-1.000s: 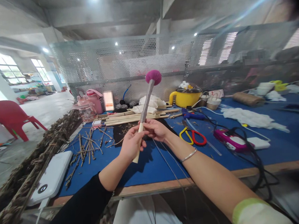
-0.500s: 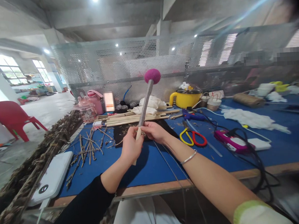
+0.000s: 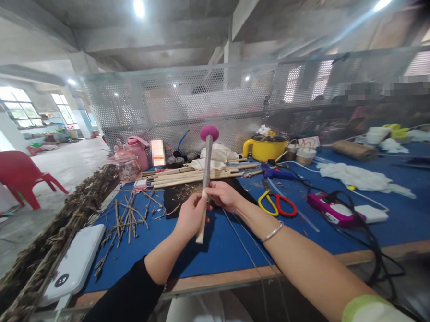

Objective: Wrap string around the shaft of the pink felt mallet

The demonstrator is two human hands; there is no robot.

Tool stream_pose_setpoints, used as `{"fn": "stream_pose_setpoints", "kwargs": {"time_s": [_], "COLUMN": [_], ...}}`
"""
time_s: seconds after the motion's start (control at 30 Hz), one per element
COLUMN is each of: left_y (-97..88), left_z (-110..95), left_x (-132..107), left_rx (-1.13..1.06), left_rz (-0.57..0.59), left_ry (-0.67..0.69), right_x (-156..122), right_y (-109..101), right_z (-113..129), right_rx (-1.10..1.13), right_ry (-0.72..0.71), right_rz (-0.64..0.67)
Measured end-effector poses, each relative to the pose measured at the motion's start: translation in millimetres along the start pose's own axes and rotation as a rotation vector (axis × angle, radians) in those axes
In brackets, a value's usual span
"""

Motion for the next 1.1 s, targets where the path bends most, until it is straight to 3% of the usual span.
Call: {"fn": "stream_pose_setpoints", "kwargs": {"time_s": [0.1,0.2,0.27,0.37,0.47,0.53,0.63,0.77,0.87,0.93,1.1], "left_y": [-13.2,-15.2,-9.6,10.9,23.7,27.8,17.3,-10.8,-17.8,-12.2,29.2], "left_z": [-1.9,-0.8,3.9,5.5,-1.8,-2.0,7.8,3.3,-10.0,-8.0,3.9], "left_x": [-1.4,-2.7,-3.4,-8.3,-13.3,-13.5,-7.7,-1.1,-2.7,-3.6,-16.7], "left_rx": [0.245,0.254,0.122,-0.197,-0.385,-0.381,-0.085,0.448,0.501,0.363,-0.197], "left_rz": [-0.180,-0.238,-0.190,-0.018,0.106,0.170,0.120,-0.118,-0.193,-0.112,0.312], "left_ry": [0.098,0.098,0.010,-0.141,-0.190,-0.188,-0.148,-0.004,0.082,0.022,-0.250], "right_x": [2.7,5.0,5.7,3.7,-0.3,-2.4,-2.3,2.2,2.7,1.0,-5.0], "right_y": [-3.6,3.1,11.1,20.6,22.4,19.3,12.5,7.8,8.2,11.4,19.1], "right_z": [-0.4,-2.0,-5.8,-9.1,-10.4,-10.7,-8.0,-0.9,7.1,7.8,2.7], "right_rx": [-0.095,-0.111,-0.073,0.006,0.069,0.077,0.041,-0.042,-0.071,-0.056,0.024], "right_ry": [-0.049,-0.077,-0.044,0.026,0.093,0.114,0.079,-0.024,-0.099,-0.087,0.005], "right_rz": [-0.089,-0.080,-0.015,0.091,0.137,0.122,0.059,-0.017,-0.036,0.001,0.130]}}
Point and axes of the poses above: each hand's wrist, its own x-axis towards the middle knuckle, its own y-axis out of the palm, z = x × y, the point moved 10 cm from there along x, towards the middle knuckle, and after that the axes turned 11 degrees about x, right-handed, at the moved point
